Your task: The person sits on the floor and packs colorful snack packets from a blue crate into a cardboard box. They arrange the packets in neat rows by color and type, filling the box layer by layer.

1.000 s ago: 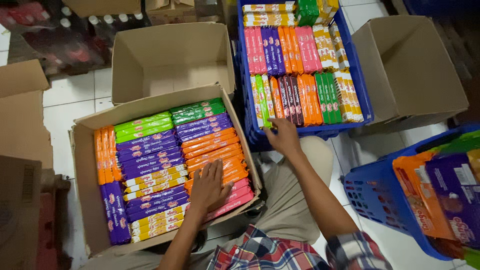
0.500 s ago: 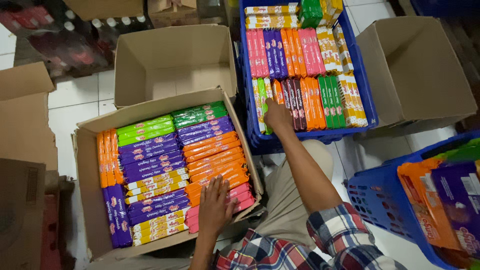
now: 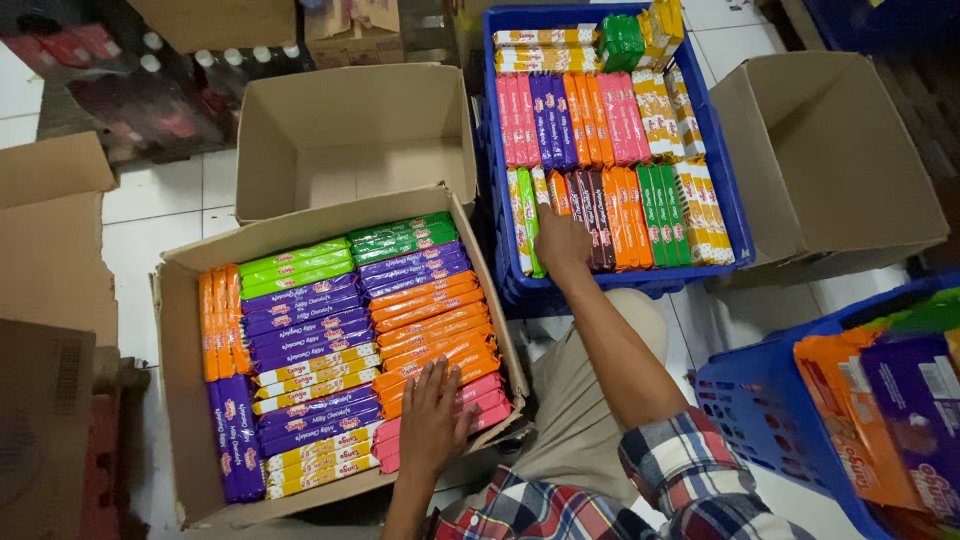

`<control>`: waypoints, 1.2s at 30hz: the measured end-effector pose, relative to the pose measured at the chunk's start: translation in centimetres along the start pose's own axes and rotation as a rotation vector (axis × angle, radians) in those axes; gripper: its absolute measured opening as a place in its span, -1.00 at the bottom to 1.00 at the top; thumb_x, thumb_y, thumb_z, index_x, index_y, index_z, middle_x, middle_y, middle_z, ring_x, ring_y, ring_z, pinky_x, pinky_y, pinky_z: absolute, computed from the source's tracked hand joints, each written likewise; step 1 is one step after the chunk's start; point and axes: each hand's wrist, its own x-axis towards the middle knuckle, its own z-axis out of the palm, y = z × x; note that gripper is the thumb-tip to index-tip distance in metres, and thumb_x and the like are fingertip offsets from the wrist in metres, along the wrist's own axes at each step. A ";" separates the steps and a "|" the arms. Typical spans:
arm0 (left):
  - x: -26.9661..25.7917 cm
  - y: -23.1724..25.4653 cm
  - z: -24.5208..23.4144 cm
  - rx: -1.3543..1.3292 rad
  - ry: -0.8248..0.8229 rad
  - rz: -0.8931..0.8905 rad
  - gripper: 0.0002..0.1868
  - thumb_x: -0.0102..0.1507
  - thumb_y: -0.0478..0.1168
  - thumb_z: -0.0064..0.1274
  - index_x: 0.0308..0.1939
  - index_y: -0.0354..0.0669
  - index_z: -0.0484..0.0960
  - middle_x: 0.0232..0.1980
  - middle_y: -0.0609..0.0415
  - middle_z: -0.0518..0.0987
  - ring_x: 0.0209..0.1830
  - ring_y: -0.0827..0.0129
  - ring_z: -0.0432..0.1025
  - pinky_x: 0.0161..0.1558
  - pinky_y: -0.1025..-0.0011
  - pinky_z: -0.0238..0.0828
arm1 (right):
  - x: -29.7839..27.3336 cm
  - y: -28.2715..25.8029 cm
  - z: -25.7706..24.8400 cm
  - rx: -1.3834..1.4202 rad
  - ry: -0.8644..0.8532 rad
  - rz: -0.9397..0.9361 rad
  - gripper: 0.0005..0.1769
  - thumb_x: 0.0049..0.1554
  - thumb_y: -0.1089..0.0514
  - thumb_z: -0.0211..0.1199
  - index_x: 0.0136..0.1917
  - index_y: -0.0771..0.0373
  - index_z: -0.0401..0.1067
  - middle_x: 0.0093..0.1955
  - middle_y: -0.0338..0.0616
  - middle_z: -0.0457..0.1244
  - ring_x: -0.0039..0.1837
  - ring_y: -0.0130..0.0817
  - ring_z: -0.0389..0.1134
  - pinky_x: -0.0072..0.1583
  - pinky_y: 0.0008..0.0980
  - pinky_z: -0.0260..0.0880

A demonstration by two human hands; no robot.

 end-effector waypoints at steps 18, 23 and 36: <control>11.8 4.7 -14.9 0.044 0.427 0.149 -0.41 0.26 0.00 0.22 0.34 -0.07 0.50 0.35 -0.10 0.45 0.42 -0.08 0.33 0.29 -0.07 0.22 | -10.0 1.2 -10.3 0.420 0.364 -0.496 -0.44 0.01 0.08 0.41 0.23 0.12 0.27 -0.16 0.04 0.43 -0.12 0.09 0.48 -0.08 0.10 0.45; 15.7 3.4 -15.0 0.245 0.120 0.396 -0.20 0.01 -0.06 0.40 0.30 -0.07 0.46 0.11 -0.04 0.60 0.25 0.01 0.46 0.33 -0.24 0.13 | -13.8 -2.6 -8.3 0.384 0.237 -0.965 -0.60 -0.09 0.14 0.49 0.00 0.15 0.42 -0.19 -0.03 0.42 -0.12 0.05 0.48 -0.06 -0.06 0.49; 8.8 -7.0 -5.9 0.101 -0.167 0.064 -0.65 0.25 -0.17 0.14 0.13 0.00 0.57 -0.03 -0.02 0.61 -0.08 -0.02 0.58 -0.19 0.02 0.52 | -6.8 4.3 -1.1 0.595 0.255 -0.531 -0.70 0.09 0.07 0.53 0.06 0.10 0.54 -0.14 -0.03 0.43 -0.03 -0.04 0.50 -0.02 -0.20 0.51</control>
